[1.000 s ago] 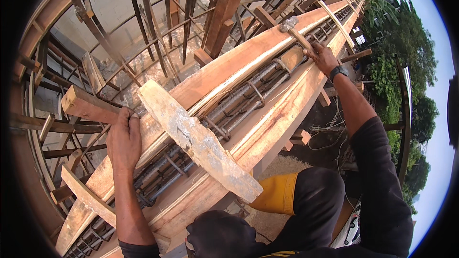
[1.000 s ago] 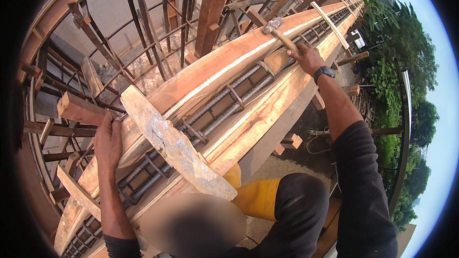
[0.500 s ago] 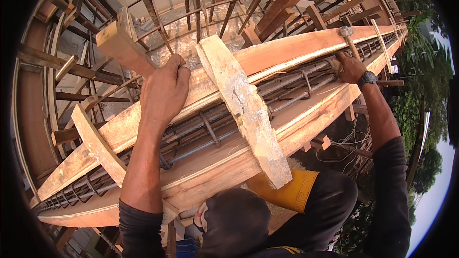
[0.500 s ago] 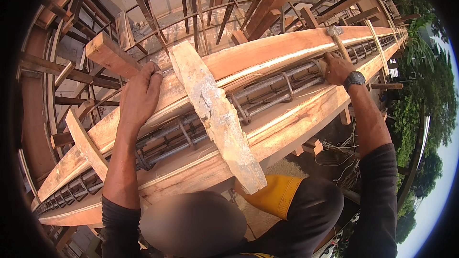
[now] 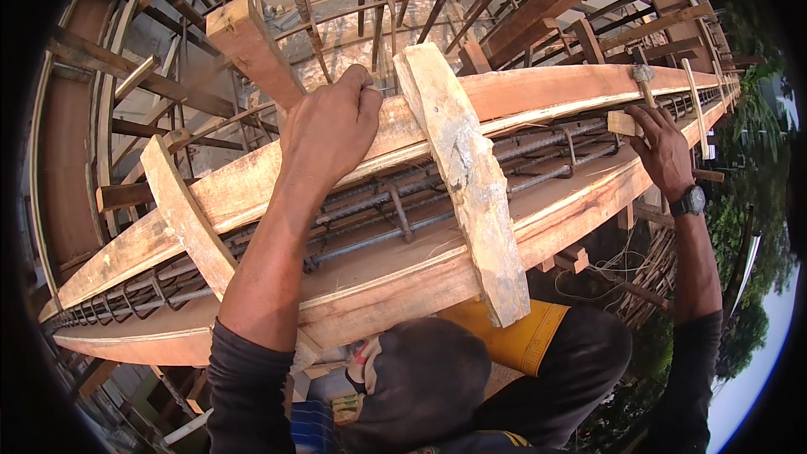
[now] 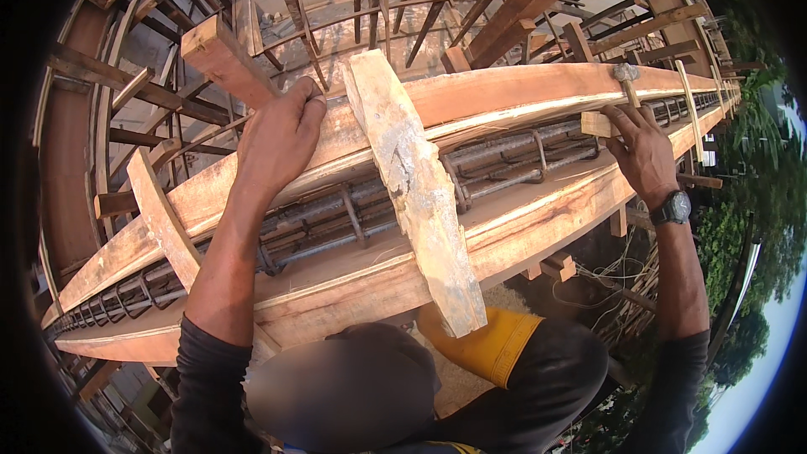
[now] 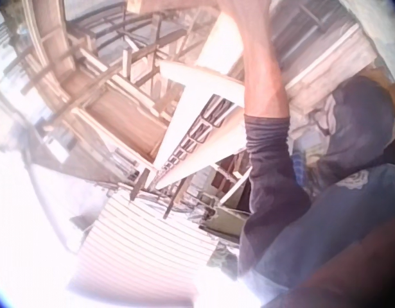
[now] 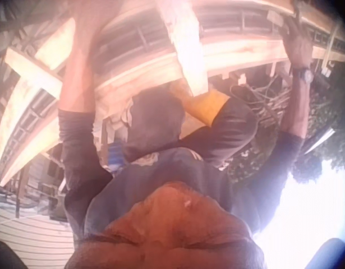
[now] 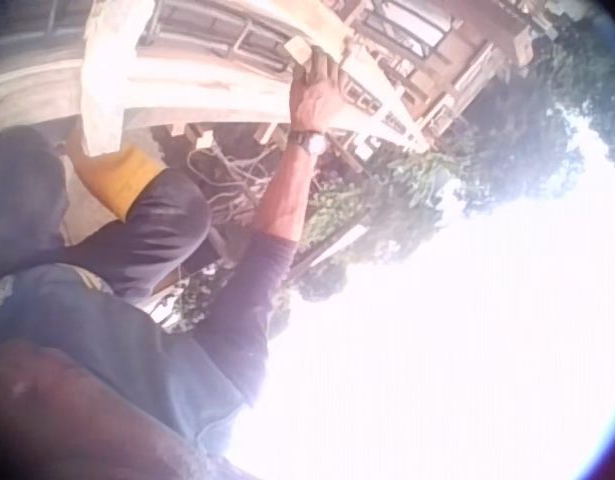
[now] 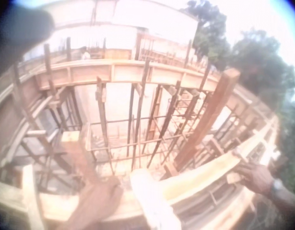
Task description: The person assembles wooden concrete forms by hammering nails into boards and positioning wooden spacers around a rebar cage.
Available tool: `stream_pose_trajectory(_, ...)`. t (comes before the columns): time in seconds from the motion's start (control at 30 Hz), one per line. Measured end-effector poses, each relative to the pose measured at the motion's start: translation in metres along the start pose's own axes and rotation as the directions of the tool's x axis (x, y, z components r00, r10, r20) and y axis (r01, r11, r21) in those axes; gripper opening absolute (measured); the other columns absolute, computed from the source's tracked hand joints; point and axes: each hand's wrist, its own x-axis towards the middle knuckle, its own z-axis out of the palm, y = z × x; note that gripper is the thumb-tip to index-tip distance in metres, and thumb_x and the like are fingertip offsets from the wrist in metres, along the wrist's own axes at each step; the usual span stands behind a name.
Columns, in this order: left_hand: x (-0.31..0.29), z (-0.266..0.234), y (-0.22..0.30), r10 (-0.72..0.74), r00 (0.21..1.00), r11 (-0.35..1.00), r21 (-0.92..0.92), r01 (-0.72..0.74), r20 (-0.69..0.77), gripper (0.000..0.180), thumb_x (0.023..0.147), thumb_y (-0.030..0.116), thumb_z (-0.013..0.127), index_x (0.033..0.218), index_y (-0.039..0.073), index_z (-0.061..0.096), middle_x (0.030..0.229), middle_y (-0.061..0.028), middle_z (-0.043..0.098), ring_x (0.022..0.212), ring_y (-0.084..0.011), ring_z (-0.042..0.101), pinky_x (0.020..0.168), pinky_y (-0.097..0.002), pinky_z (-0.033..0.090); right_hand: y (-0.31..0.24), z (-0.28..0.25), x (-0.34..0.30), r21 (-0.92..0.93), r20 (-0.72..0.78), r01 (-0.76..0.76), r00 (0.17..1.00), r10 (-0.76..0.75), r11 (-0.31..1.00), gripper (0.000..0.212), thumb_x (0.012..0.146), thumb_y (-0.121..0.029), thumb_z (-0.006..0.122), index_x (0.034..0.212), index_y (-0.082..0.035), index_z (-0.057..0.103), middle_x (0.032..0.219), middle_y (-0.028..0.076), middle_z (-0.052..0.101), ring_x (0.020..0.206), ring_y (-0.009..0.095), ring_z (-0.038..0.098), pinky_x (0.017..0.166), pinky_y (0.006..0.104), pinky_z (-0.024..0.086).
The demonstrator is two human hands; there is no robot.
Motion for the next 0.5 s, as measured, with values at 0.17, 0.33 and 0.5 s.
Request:
stream_pose_trajectory(0.17,-0.002,0.0,-0.009,-0.001,1.0,1.0,0.006,0.001,0.0,0.031,0.1,0.032,0.047,0.11,0.005,0.061,0.092,-0.0282,0.068,0.095,-0.0496,0.064,0.081,-0.0565,0.048,-0.139,-0.04,0.004,0.726,-0.096,-0.032,0.984,0.147,0.687,0.048,0.095,-0.026,0.072,0.133,-0.002,0.056,0.102,0.015,0.068,0.087,0.02,0.066,0.074,0.0342,0.054)
stream_pose_trajectory(0.33,-0.002,-0.006,-0.01,0.015,1.0,1.0,-0.025,-0.015,0.0,0.033,0.1,0.034,0.047,0.112,0.006,0.061,0.094,-0.0274,0.069,0.096,-0.0484,0.065,0.082,-0.0559,0.048,-0.241,-0.07,0.024,0.827,0.056,-0.024,0.998,-0.04,0.562,0.044,0.094,-0.027,0.075,0.125,-0.003,0.055,0.081,0.014,0.067,0.069,0.022,0.067,0.064,0.035,0.053)
stream_pose_trajectory(0.5,-0.002,-0.009,-0.004,-0.005,0.999,1.0,-0.025,0.006,0.047,0.034,0.101,0.035,0.045,0.114,0.008,0.06,0.097,-0.0245,0.071,0.097,-0.0464,0.066,0.084,-0.0565,0.048,-0.275,-0.056,0.034,0.692,-0.013,0.113,0.989,-0.144,0.713,0.041,0.091,-0.024,0.074,0.12,-0.002,0.057,0.085,0.023,0.069,0.077,0.042,0.069,0.066,0.0469,0.054)
